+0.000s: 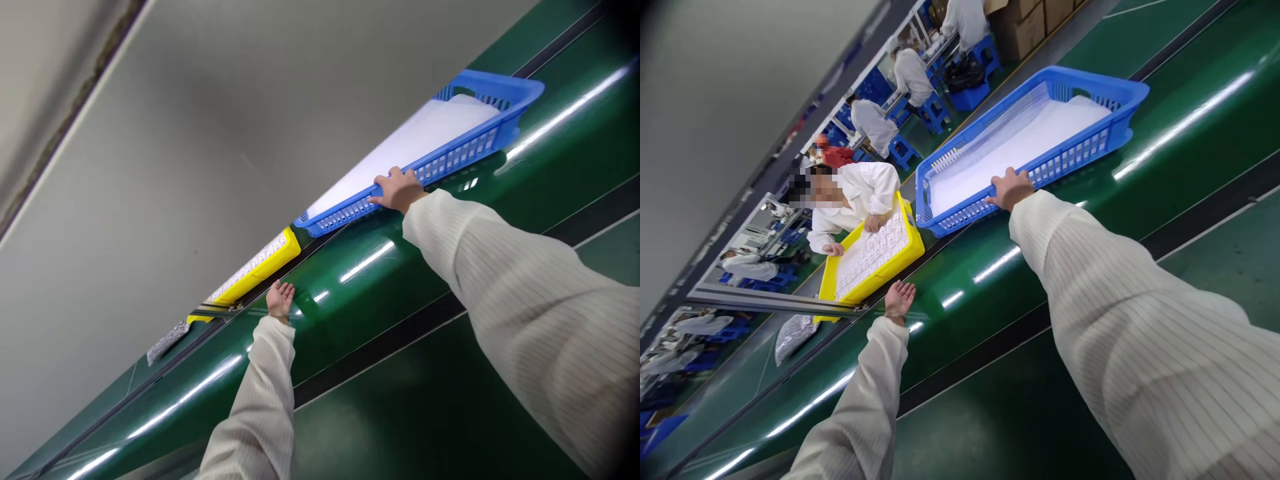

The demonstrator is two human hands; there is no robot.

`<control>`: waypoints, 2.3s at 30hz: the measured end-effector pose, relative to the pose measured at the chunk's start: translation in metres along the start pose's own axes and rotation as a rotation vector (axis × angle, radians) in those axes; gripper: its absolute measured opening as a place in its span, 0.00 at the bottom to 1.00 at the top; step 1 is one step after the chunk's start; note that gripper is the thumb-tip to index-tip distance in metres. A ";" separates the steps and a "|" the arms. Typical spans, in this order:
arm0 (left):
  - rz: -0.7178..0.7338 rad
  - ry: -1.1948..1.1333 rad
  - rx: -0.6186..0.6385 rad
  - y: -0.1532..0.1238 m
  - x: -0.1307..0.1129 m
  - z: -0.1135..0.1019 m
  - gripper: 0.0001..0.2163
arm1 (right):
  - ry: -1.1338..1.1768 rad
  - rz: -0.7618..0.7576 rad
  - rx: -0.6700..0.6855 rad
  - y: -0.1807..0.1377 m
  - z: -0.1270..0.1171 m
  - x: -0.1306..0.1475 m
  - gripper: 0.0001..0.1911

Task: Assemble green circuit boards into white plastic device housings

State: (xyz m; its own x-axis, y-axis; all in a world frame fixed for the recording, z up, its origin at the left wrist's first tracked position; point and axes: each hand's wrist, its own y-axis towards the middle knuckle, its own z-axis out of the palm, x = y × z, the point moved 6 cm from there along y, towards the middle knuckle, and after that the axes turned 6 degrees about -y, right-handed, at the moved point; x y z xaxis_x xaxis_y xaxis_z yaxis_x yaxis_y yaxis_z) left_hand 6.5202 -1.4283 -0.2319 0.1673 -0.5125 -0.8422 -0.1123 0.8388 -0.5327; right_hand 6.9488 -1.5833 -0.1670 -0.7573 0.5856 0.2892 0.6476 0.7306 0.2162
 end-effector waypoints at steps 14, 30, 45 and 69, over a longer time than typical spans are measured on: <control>-0.041 0.045 -0.046 -0.004 -0.013 -0.046 0.16 | 0.072 0.016 -0.010 0.003 -0.011 -0.012 0.26; -0.013 -0.065 -0.142 0.025 -0.053 -0.012 0.17 | 0.567 -0.144 0.422 -0.268 0.037 0.004 0.16; -0.073 -0.117 -0.089 0.037 -0.027 0.010 0.18 | 0.923 0.176 0.480 -0.180 0.051 0.086 0.24; -0.047 -0.416 0.273 -0.051 -0.007 -0.052 0.24 | 1.566 0.721 0.472 -0.276 -0.006 0.063 0.33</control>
State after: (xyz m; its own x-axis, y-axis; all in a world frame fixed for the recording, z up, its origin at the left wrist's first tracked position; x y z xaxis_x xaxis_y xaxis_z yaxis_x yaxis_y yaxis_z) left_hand 6.4741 -1.4770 -0.2036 0.5489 -0.4804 -0.6841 0.1555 0.8628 -0.4811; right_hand 6.7228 -1.7496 -0.2030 0.5971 0.1623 0.7856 0.4920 0.6993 -0.5185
